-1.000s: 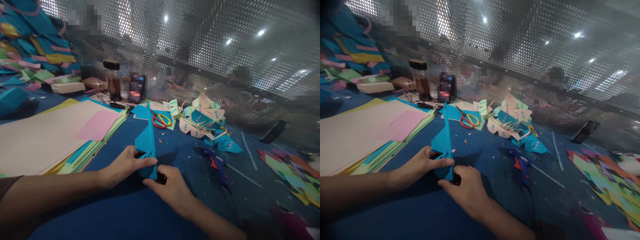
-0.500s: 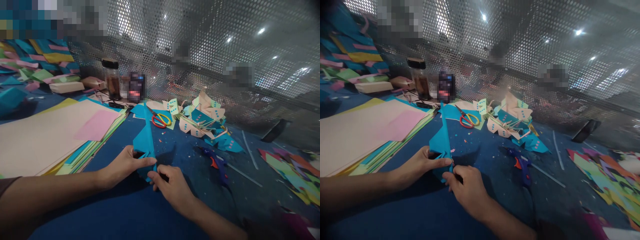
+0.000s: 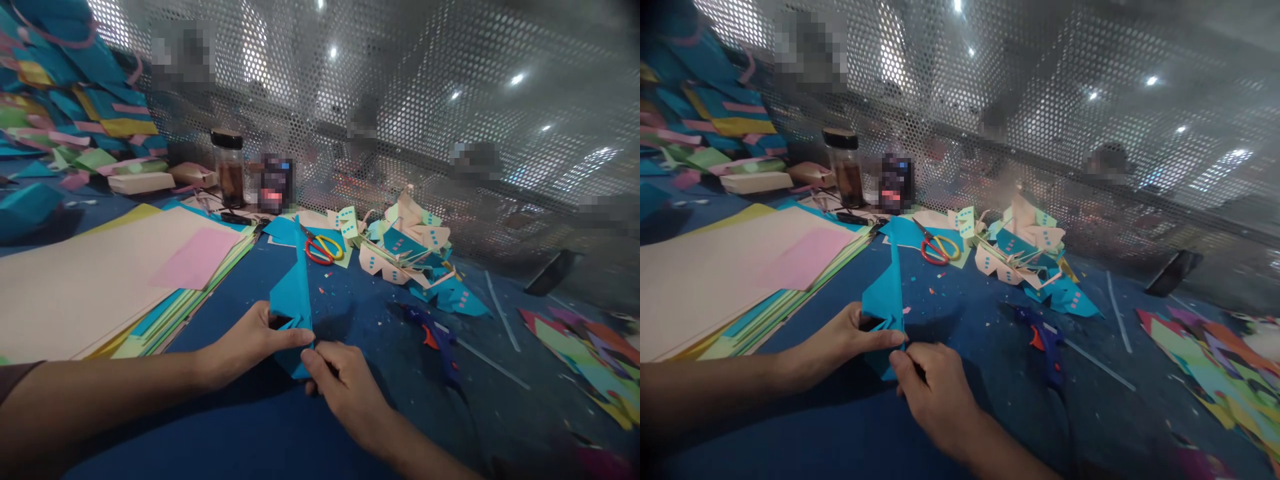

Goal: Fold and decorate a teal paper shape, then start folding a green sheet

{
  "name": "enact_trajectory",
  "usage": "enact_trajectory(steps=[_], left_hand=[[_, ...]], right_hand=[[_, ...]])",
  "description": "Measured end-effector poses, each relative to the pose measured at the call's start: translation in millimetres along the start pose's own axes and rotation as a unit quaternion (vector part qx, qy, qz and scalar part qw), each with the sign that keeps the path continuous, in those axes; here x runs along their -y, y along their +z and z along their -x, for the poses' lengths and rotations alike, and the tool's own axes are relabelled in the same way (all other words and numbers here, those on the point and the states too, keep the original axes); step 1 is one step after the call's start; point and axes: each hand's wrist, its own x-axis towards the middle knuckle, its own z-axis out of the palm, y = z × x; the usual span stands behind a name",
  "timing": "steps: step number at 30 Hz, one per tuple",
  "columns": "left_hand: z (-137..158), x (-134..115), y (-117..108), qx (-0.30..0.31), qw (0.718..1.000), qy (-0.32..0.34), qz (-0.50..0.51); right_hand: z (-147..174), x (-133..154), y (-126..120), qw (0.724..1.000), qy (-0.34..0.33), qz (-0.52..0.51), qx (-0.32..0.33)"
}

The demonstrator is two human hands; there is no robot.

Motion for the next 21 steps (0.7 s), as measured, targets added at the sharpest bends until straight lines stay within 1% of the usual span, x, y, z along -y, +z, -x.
enact_trajectory(steps=[5,7,10,12,14,16,18,21], left_hand=[[-0.8,2.0,0.3,0.018,0.999,0.007,0.026],[-0.8,1.5,0.0,0.021,0.999,-0.006,0.039],[-0.3,-0.9,-0.1,0.007,0.998,-0.031,0.062],[-0.1,-2.1,-0.2,-0.004,0.998,-0.033,0.058],[-0.2,-2.0,-0.4,-0.007,0.999,-0.024,0.039],[-0.2,-1.0,-0.7,0.009,1.0,-0.012,0.011],[0.4,0.0,-0.6,0.042,0.999,-0.006,-0.015],[2.7,-0.2,0.5,0.09,0.994,-0.014,-0.052]], right_hand=[[0.1,1.6,-1.0,1.0,0.011,-0.007,0.008],[-0.4,2.5,-1.7,1.0,0.01,-0.002,0.015],[0.1,4.0,-2.5,1.0,-0.002,0.009,0.024],[1.5,4.7,-2.9,1.0,-0.011,0.012,0.02],[2.8,4.8,-3.4,1.0,-0.004,-0.001,0.002],[2.9,4.2,-4.1,0.999,0.015,-0.032,-0.031],[1.6,3.3,-4.6,0.995,0.031,-0.074,-0.065],[-1.7,3.2,-5.5,0.987,0.032,-0.119,-0.1]])
